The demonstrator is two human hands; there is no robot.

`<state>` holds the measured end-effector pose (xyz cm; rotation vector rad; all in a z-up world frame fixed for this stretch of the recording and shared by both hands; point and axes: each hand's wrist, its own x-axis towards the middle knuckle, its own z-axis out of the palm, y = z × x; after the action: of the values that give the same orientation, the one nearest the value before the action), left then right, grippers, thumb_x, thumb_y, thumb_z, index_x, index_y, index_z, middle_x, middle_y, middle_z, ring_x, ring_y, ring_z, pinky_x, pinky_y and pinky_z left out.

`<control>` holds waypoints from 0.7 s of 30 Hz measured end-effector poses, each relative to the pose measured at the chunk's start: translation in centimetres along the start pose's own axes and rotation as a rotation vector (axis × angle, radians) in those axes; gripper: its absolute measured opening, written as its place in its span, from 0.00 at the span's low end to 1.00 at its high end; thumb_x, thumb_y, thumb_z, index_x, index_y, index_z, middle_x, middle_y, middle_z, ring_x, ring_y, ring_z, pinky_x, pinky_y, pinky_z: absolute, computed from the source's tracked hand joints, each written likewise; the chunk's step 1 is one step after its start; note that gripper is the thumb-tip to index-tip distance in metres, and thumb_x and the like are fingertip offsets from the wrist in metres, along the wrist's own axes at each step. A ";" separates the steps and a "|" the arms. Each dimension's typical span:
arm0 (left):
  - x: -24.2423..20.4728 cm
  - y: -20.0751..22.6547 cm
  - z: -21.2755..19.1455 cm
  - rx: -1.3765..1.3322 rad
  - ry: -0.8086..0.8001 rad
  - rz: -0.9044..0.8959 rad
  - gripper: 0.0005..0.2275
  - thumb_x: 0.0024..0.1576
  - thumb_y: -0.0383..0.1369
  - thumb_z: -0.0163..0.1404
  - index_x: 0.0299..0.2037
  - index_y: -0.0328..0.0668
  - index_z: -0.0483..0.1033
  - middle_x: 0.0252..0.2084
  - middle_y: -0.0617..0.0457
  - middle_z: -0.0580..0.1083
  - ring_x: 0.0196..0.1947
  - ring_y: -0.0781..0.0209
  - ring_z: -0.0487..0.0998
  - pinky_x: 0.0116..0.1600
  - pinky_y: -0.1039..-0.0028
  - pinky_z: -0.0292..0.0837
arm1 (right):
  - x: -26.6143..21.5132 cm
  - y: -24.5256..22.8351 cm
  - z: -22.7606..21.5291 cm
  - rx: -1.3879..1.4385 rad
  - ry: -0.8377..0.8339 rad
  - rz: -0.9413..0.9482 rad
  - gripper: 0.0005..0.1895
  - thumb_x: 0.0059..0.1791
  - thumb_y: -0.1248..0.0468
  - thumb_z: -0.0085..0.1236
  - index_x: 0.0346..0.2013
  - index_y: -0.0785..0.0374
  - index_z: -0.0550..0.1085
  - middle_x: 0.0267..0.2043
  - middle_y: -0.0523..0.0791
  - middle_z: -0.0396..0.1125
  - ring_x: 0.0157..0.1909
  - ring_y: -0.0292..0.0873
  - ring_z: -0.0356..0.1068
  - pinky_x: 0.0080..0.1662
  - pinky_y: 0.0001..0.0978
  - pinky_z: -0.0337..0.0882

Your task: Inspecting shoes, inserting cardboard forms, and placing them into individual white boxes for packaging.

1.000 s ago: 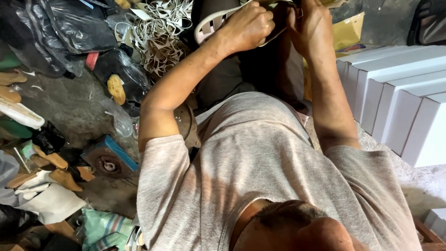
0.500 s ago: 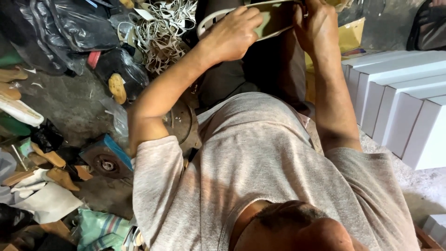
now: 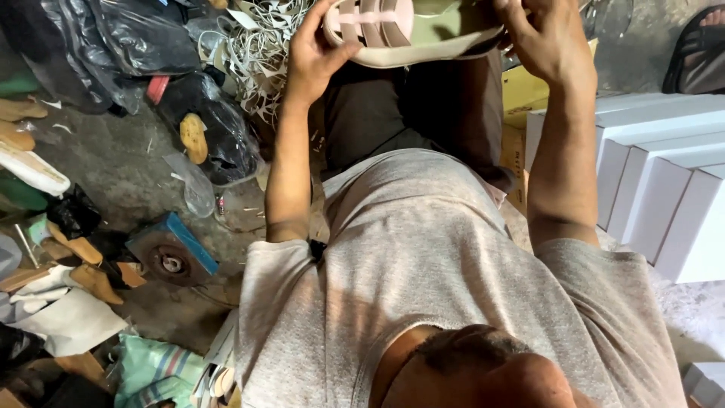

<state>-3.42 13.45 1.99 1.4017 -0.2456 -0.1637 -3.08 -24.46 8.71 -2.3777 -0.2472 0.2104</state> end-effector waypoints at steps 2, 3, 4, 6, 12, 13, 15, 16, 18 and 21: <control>-0.1 -0.5 -0.1 0.003 0.068 -0.008 0.32 0.59 0.44 0.66 0.66 0.34 0.64 0.62 0.39 0.71 0.62 0.45 0.73 0.69 0.61 0.71 | -0.3 0.3 -0.1 -0.005 -0.055 -0.011 0.28 0.72 0.47 0.48 0.39 0.68 0.72 0.34 0.50 0.71 0.39 0.49 0.71 0.40 0.44 0.65; -0.1 -0.7 0.0 -0.126 0.139 -0.066 0.30 0.57 0.42 0.68 0.63 0.36 0.66 0.59 0.39 0.72 0.59 0.46 0.74 0.63 0.63 0.76 | -0.4 -0.4 -0.4 0.121 -0.083 -0.088 0.21 0.68 0.52 0.54 0.50 0.71 0.71 0.43 0.53 0.71 0.42 0.50 0.70 0.41 0.43 0.66; -0.1 -1.0 0.0 -0.255 0.208 -0.124 0.29 0.55 0.40 0.70 0.60 0.38 0.69 0.57 0.40 0.74 0.57 0.47 0.74 0.56 0.64 0.81 | -0.5 -1.1 -0.6 0.246 -0.111 -0.165 0.22 0.64 0.56 0.60 0.60 0.75 0.70 0.51 0.56 0.71 0.45 0.51 0.69 0.43 0.41 0.68; 0.2 -1.2 0.7 -0.262 0.250 -0.206 0.30 0.53 0.45 0.67 0.60 0.39 0.70 0.55 0.40 0.73 0.54 0.47 0.76 0.48 0.64 0.85 | -0.8 -0.1 0.2 0.312 -0.060 -0.116 0.20 0.64 0.56 0.61 0.57 0.73 0.71 0.50 0.52 0.71 0.45 0.45 0.68 0.42 0.35 0.66; 0.5 -0.9 1.2 -0.399 0.198 -0.261 0.33 0.54 0.49 0.62 0.63 0.35 0.67 0.56 0.43 0.71 0.57 0.47 0.75 0.49 0.63 0.89 | -1.4 1.6 1.7 0.450 0.053 0.052 0.25 0.64 0.43 0.56 0.42 0.64 0.69 0.37 0.42 0.64 0.39 0.35 0.62 0.40 0.28 0.61; 0.4 -0.7 1.1 -0.457 0.132 -0.236 0.30 0.57 0.44 0.63 0.63 0.34 0.67 0.57 0.42 0.70 0.59 0.47 0.73 0.52 0.65 0.88 | -1.4 1.9 2.0 0.477 0.068 0.062 0.27 0.64 0.41 0.53 0.42 0.65 0.70 0.38 0.46 0.69 0.39 0.38 0.68 0.40 0.29 0.67; 0.6 0.6 2.1 -0.389 0.180 -0.280 0.29 0.55 0.48 0.61 0.59 0.35 0.68 0.53 0.43 0.72 0.46 0.51 0.79 0.45 0.68 0.89 | -1.4 1.4 1.9 0.500 0.079 0.082 0.28 0.64 0.40 0.52 0.41 0.63 0.69 0.34 0.44 0.65 0.36 0.37 0.66 0.39 0.29 0.67; 0.7 1.2 2.6 -0.320 0.228 -0.323 0.30 0.53 0.52 0.59 0.56 0.37 0.68 0.48 0.44 0.75 0.32 0.54 0.85 0.39 0.71 0.90 | -1.4 1.1 1.9 0.524 0.090 0.101 0.28 0.63 0.38 0.51 0.41 0.62 0.69 0.31 0.42 0.60 0.33 0.37 0.64 0.38 0.28 0.66; 0.9 2.2 3.1 -0.242 0.276 -0.356 0.33 0.49 0.57 0.58 0.53 0.36 0.70 0.45 0.42 0.76 0.28 0.55 0.85 0.33 0.74 0.89 | -1.3 0.8 1.9 0.488 0.089 0.121 0.28 0.64 0.38 0.48 0.39 0.61 0.68 0.28 0.43 0.60 0.31 0.37 0.65 0.35 0.27 0.64; 1.1 3.0 3.5 -0.143 0.332 -0.401 0.33 0.45 0.62 0.56 0.45 0.36 0.72 0.38 0.40 0.79 0.21 0.56 0.84 0.24 0.78 0.86 | -1.0 0.5 1.9 0.451 0.077 0.196 0.29 0.64 0.37 0.45 0.36 0.59 0.69 0.24 0.44 0.62 0.26 0.37 0.67 0.32 0.26 0.64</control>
<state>-3.39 10.33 5.55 1.2994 0.3197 -0.2684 -4.43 -23.84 7.03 -1.9543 0.0671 0.2371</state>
